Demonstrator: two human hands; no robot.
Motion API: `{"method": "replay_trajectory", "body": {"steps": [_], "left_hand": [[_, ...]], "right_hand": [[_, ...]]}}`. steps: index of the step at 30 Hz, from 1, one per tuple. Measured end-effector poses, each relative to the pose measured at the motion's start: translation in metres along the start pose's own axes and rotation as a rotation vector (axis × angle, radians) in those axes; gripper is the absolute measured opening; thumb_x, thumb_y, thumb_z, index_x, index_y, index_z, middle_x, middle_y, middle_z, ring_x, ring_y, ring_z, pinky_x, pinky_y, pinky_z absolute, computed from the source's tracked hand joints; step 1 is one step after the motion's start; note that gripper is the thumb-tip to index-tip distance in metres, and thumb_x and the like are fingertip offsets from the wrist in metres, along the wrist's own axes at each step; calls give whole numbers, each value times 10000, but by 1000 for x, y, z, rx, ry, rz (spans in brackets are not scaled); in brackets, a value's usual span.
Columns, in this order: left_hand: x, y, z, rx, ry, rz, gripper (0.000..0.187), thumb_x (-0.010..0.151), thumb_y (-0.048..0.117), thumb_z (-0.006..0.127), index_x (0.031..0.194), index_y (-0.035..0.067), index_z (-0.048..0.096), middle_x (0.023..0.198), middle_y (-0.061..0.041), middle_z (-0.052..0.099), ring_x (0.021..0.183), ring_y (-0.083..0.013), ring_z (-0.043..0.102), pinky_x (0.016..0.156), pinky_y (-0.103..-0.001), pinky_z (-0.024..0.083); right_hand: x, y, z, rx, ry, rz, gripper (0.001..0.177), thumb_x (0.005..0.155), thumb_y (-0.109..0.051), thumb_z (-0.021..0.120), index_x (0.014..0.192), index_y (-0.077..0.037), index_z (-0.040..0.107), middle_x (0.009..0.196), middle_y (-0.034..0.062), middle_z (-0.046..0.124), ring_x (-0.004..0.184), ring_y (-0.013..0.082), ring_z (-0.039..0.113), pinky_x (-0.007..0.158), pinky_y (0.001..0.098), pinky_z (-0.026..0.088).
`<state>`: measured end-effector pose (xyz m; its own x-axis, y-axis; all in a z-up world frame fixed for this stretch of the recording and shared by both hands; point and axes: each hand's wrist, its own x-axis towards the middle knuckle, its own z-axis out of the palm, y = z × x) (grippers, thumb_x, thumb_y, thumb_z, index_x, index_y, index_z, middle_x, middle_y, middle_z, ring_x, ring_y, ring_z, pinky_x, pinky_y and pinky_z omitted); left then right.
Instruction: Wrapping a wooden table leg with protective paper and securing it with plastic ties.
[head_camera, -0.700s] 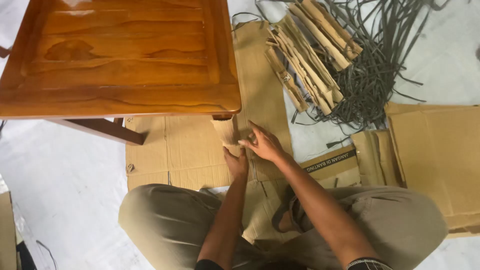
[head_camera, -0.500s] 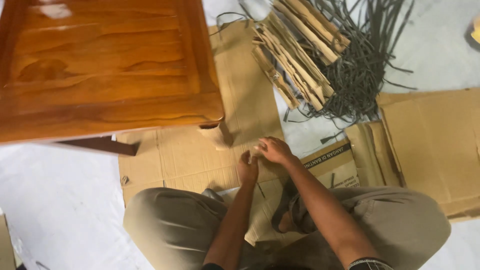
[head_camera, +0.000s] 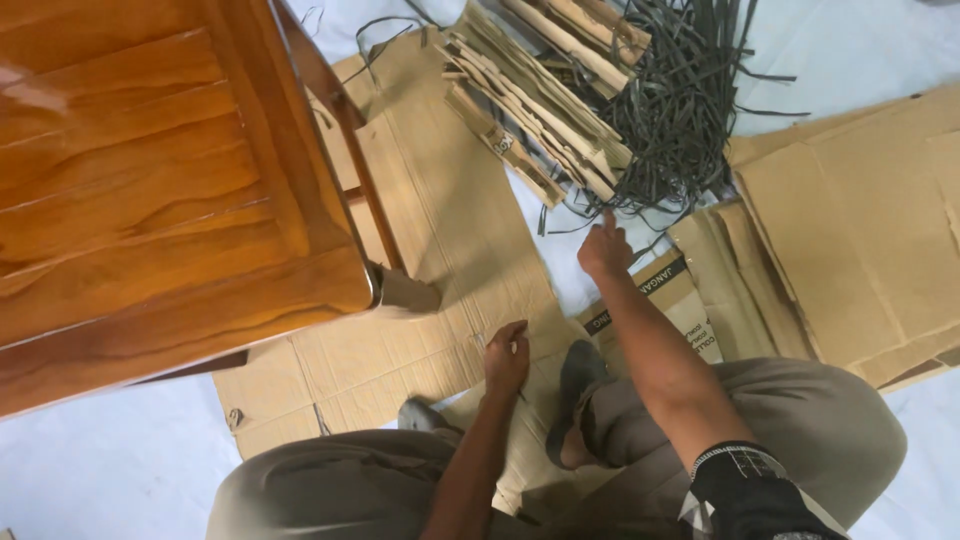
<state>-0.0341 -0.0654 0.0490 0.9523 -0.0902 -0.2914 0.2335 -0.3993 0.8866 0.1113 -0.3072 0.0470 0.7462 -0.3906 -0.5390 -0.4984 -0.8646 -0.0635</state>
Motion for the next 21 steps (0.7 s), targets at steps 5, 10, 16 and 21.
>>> {"method": "replay_trajectory", "body": {"steps": [5, 10, 16, 21], "left_hand": [[3, 11, 2, -34, 51, 50, 327, 893, -29, 551, 1140, 39, 755, 1047, -202, 760, 1049, -382, 727, 882, -462, 578], [4, 25, 6, -101, 60, 46, 313, 901, -29, 546, 1122, 30, 759, 1039, -215, 763, 1039, -396, 727, 885, -477, 578], [6, 27, 8, -52, 34, -7, 320, 902, 1, 541, 1122, 57, 766, 1039, -183, 764, 1030, -363, 728, 876, -450, 578], [8, 28, 11, -35, 98, 59, 251, 948, -2, 563, 1104, 51, 752, 1014, -167, 770, 994, -336, 749, 852, -434, 590]], "right_hand": [[63, 37, 16, 245, 207, 162, 484, 1038, -370, 401, 1320, -9, 557, 1404, 201, 463, 1226, 408, 575, 903, 618, 552], [106, 60, 20, 277, 282, 18, 364, 998, -319, 505, 1144, -149, 792, 1642, 264, 275, 1399, 541, 451, 1146, 594, 429], [144, 93, 41, 786, 40, 67, 829, 981, -203, 547, 1634, 12, 83, 1425, 96, 629, 1356, 353, 542, 1080, 579, 499], [104, 88, 64, 372, 145, -109, 400, 1017, -379, 473, 1239, -200, 754, 1248, 133, 728, 1196, 412, 654, 1038, 544, 523]]}}
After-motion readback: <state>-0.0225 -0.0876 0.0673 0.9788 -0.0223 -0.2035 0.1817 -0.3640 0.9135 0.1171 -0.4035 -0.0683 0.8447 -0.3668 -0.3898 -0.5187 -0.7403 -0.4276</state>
